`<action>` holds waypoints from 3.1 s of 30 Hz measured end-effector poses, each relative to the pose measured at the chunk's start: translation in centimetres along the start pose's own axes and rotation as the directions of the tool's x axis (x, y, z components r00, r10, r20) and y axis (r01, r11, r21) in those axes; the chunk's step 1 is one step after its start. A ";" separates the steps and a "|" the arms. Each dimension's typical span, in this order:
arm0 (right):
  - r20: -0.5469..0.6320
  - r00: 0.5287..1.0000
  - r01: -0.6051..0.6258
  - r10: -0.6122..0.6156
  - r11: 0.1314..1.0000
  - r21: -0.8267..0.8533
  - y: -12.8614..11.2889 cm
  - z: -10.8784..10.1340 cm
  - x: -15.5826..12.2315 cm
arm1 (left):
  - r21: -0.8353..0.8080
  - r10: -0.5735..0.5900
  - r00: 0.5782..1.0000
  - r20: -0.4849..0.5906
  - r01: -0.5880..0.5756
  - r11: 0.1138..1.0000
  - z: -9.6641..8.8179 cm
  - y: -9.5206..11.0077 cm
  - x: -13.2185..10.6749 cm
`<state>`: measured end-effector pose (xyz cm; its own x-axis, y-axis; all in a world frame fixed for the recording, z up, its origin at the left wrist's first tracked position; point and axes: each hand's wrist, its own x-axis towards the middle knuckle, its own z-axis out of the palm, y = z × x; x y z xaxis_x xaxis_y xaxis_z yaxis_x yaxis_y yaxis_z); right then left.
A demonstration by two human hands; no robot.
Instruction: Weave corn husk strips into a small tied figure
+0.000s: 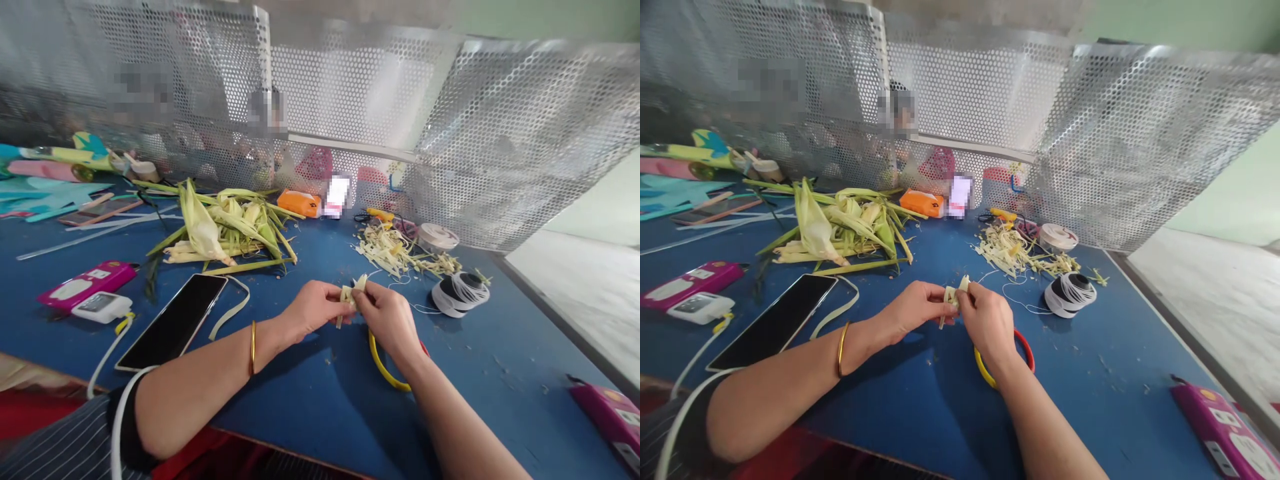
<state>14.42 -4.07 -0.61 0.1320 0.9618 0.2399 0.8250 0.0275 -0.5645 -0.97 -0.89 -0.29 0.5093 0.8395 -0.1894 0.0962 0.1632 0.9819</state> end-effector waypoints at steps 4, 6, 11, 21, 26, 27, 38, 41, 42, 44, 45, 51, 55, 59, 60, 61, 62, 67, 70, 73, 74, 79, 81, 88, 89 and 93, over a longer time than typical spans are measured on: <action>0.054 0.998 -0.042 0.034 0.989 0.138 0.2 0.2 0.2 | -0.179 -0.041 0.989 -0.142 0.015 0.984 0.4 -0.3 0.2; 0.117 0.993 -0.052 0.024 0.967 0.248 0.4 0.1 0.4 | -0.272 -0.071 0.979 -0.190 0.017 0.962 0.3 0.0 0.3; 0.229 0.973 -0.106 -0.011 0.863 0.495 0.4 -0.7 0.6 | -0.359 -0.091 0.970 -0.224 0.004 0.933 -0.5 0.6 0.5; 0.164 0.986 -0.132 0.015 0.675 0.726 -0.2 -3.1 0.3 | -0.326 -0.094 0.968 -0.234 0.014 0.945 -0.9 0.6 0.7; -0.054 0.993 0.119 -0.109 0.773 0.624 -0.1 -2.5 0.2 | -0.239 -0.075 0.959 -0.275 0.008 0.971 -0.3 0.9 0.4; -0.100 0.984 0.176 -0.145 0.779 0.602 -0.2 -2.3 0.2 | -0.215 -0.060 0.960 -0.272 0.001 0.977 -0.2 0.9 0.3; 0.090 0.995 -0.075 0.032 0.847 0.526 -0.3 -0.3 -0.1 | -0.109 0.030 0.979 -0.200 -0.053 0.993 0.3 0.2 0.2; 0.102 0.994 -0.081 0.039 0.887 0.455 -0.2 -0.4 -0.1 | -0.097 0.030 0.978 -0.204 -0.050 0.994 0.3 -0.1 0.4; 0.108 0.993 -0.090 0.046 0.893 0.441 -0.2 -0.4 -0.1 | -0.092 0.028 0.978 -0.205 -0.048 0.995 0.3 -0.2 0.4; 0.120 0.991 -0.109 0.064 0.901 0.420 -0.2 -0.4 -0.1 | -0.077 0.033 0.978 -0.207 -0.050 0.996 0.3 -0.4 0.5; 0.125 0.990 -0.118 0.072 0.903 0.413 -0.3 -0.4 -0.1 | -0.069 0.037 0.977 -0.209 -0.053 0.996 0.3 -0.4 0.5; 0.133 0.986 -0.145 0.097 0.896 0.420 -0.6 -0.2 -0.1 | -0.012 0.055 0.973 -0.225 -0.059 0.998 0.4 -0.6 0.6; 0.144 0.982 -0.170 0.120 0.893 0.416 -0.5 -0.1 -0.1 | 0.117 0.113 0.971 -0.210 -0.090 0.989 0.2 -1.1 0.6; 0.131 0.985 -0.153 0.109 0.902 0.403 -0.3 -0.1 -0.1 | 0.271 0.170 0.962 -0.212 -0.110 0.956 0.1 -1.6 0.7; 0.119 0.987 -0.146 0.105 0.898 0.415 -0.3 0.0 0.0 | 0.293 0.179 0.960 -0.217 -0.111 0.950 0.0 -1.7 0.7; 0.109 0.988 -0.144 0.106 0.886 0.441 -0.2 0.0 0.0 | 0.304 0.184 0.958 -0.218 -0.113 0.946 0.0 -1.7 0.7; 0.107 0.988 -0.150 0.112 0.865 0.479 -0.2 0.1 0.0 | 0.304 0.186 0.959 -0.216 -0.115 0.946 0.0 -1.7 0.7; 0.137 0.985 -0.170 0.108 0.771 0.614 0.1 0.5 0.2 | 0.340 0.181 0.963 -0.197 -0.106 0.934 0.3 -1.1 0.4; 0.151 0.985 -0.161 0.086 0.774 0.612 0.3 0.5 0.3 | 0.431 0.229 0.958 -0.175 -0.135 0.893 0.4 -0.7 0.0; 0.184 0.981 -0.153 0.057 0.808 0.568 0.6 0.4 0.3 | 0.465 0.239 0.965 -0.112 -0.162 0.870 0.4 -0.5 -0.2; 0.181 0.982 -0.149 0.055 0.816 0.559 0.6 0.2 0.4 | 0.451 0.220 0.971 -0.090 -0.157 0.879 0.4 -0.5 -0.2; 0.161 0.980 -0.192 0.118 0.775 0.602 0.4 -0.5 0.4 | 0.227 0.085 0.996 0.026 -0.089 0.970 0.4 -0.8 0.0; 0.154 0.980 -0.194 0.126 0.767 0.611 0.3 -0.5 0.5 | 0.181 0.077 0.995 0.062 -0.088 0.980 0.2 -0.8 0.1; 0.018 0.992 -0.111 0.122 0.813 0.571 0.6 -0.4 0.8 | 0.135 -0.043 0.939 0.342 -0.004 0.991 0.1 0.1 -0.4; -0.006 0.989 -0.115 0.145 0.811 0.573 0.7 -0.4 0.9 | 0.149 -0.066 0.930 0.361 0.013 0.989 0.1 0.2 -0.5; -0.029 0.975 -0.146 0.222 0.730 0.668 0.8 -0.3 1.3 | 0.105 -0.066 0.928 0.368 0.029 0.994 0.0 0.7 -0.7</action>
<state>15.39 -2.86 -0.50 0.3275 0.9357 0.1313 0.2154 0.0613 -0.9746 -1.25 -1.37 0.51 0.7806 0.5773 -0.2395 0.2002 0.1320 0.9708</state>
